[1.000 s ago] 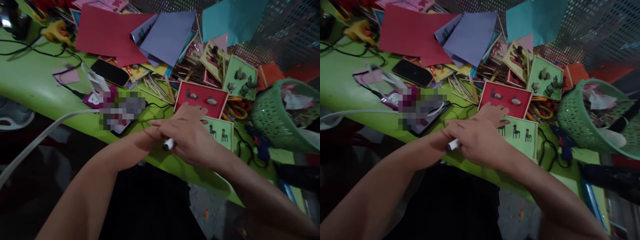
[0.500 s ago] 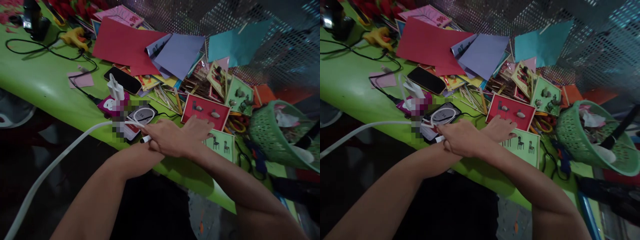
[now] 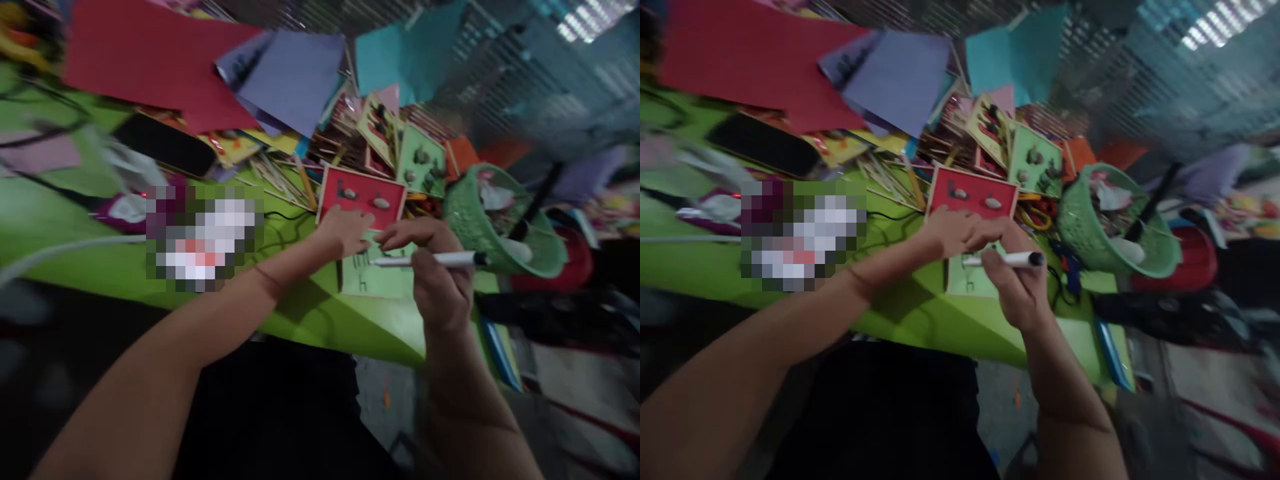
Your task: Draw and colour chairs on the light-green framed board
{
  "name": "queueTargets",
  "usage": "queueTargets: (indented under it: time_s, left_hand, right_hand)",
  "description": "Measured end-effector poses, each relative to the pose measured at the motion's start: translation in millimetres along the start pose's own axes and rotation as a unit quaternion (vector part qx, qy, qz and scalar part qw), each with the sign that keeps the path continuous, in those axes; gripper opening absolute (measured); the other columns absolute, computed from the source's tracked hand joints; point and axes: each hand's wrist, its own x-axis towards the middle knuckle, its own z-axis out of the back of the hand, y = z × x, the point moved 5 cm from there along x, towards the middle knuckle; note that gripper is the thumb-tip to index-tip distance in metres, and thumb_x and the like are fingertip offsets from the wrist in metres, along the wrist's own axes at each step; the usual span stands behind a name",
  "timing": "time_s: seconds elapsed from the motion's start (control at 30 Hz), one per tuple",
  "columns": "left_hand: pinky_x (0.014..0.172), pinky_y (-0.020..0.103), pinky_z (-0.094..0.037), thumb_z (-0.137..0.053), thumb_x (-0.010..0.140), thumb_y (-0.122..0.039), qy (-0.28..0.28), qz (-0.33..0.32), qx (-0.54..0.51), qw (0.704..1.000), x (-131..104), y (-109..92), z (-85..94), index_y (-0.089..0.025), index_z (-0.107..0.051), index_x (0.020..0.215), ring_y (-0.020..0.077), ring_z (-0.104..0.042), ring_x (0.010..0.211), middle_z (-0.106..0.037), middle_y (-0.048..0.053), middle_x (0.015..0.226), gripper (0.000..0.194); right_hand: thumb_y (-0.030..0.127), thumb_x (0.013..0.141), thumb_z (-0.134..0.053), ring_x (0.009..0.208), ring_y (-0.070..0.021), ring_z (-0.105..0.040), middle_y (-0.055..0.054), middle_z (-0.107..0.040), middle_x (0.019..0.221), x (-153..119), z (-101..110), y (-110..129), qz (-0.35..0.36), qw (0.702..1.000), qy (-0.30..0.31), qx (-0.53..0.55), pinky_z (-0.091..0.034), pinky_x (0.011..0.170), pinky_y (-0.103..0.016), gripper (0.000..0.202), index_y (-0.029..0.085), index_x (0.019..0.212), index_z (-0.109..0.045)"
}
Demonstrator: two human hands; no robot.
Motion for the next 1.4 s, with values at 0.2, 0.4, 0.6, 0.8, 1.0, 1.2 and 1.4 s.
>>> queueTargets:
  time_s: [0.2, 0.4, 0.6, 0.8, 1.0, 1.2, 1.4]
  left_hand:
    - [0.109, 0.053, -0.045, -0.067, 0.101, -0.049, 0.037, 0.002, 0.024, 0.999, 9, 5, -5.8, -0.018, -0.066, 0.135, 0.0378, -0.066, 0.125, -0.073, 0.016, 0.135, 0.045]
    - [0.107, 0.052, -0.044, -0.061, 0.102, -0.058, 0.055, 0.020, 0.049, 0.997, 7, 4, -0.7, -0.021, -0.065, 0.135, 0.0335, -0.062, 0.118, -0.071, 0.012, 0.133, 0.050]
    - [0.102, 0.050, -0.048, -0.065, 0.102, -0.055, 0.066, 0.019, 0.081, 0.994, 10, 5, -0.9, -0.018, -0.064, 0.128, 0.0363, -0.067, 0.117, -0.072, 0.016, 0.129, 0.045]
    - [0.104, 0.051, -0.047, -0.065, 0.102, -0.055, 0.078, 0.024, 0.062, 0.995, 8, 3, 2.5, -0.019, -0.064, 0.129, 0.0362, -0.065, 0.118, -0.071, 0.016, 0.132, 0.044]
    - [0.105, 0.052, -0.046, -0.071, 0.098, -0.055, 0.077, 0.040, 0.054, 0.995, 10, 5, 0.2, -0.022, -0.066, 0.131, 0.0372, -0.065, 0.119, -0.072, 0.013, 0.132, 0.047]
    - [0.103, 0.051, -0.046, -0.068, 0.100, -0.056, 0.073, 0.031, 0.055, 0.995, 10, 6, -0.7, -0.020, -0.066, 0.131, 0.0362, -0.064, 0.117, -0.072, 0.014, 0.131, 0.048]
    - [0.105, 0.052, -0.044, -0.066, 0.101, -0.057, 0.073, 0.029, 0.038, 0.996, 9, 5, 0.2, -0.021, -0.065, 0.132, 0.0350, -0.062, 0.116, -0.071, 0.013, 0.131, 0.047]
  right_hand:
    - [0.072, 0.104, -0.054, 0.056, -0.0152, -0.053, 0.000, -0.061, 0.070, -63, 45, -74, -0.199, 0.968, -0.145, 0.050, -0.039, 0.049, -0.029, 0.050, 0.026, 0.091, -0.070]
    - [0.050, 0.090, -0.081, 0.070, -0.0148, -0.067, -0.002, -0.075, 0.082, -93, 27, -108, -0.274, 0.936, -0.089, 0.201, -0.051, 0.058, -0.026, 0.029, 0.023, 0.099, -0.076]
    - [0.048, 0.090, -0.084, 0.058, -0.0111, -0.058, 0.003, -0.070, 0.073, -99, 13, -116, -0.305, 0.922, -0.054, 0.230, -0.046, 0.055, -0.024, 0.030, 0.023, 0.095, -0.068]
    - [0.047, 0.093, -0.082, 0.060, -0.0114, -0.052, 0.004, -0.065, 0.073, -101, 10, -109, -0.292, 0.944, -0.039, 0.147, -0.041, 0.055, -0.026, 0.030, 0.024, 0.090, -0.063]
    - [0.047, 0.092, -0.083, 0.059, -0.0111, -0.050, 0.004, -0.063, 0.073, -95, 7, -103, -0.271, 0.951, -0.038, 0.146, -0.039, 0.055, -0.027, 0.032, 0.024, 0.087, -0.061]
    - [0.047, 0.094, -0.082, 0.059, -0.0108, -0.047, 0.004, -0.063, 0.074, -96, 7, -103, -0.276, 0.952, -0.033, 0.132, -0.038, 0.056, -0.028, 0.032, 0.023, 0.088, -0.061]
    - [0.050, 0.094, -0.079, 0.061, -0.0124, -0.052, 0.003, -0.064, 0.073, -96, 6, -106, -0.279, 0.953, -0.032, 0.118, -0.040, 0.056, -0.028, 0.033, 0.024, 0.088, -0.059]
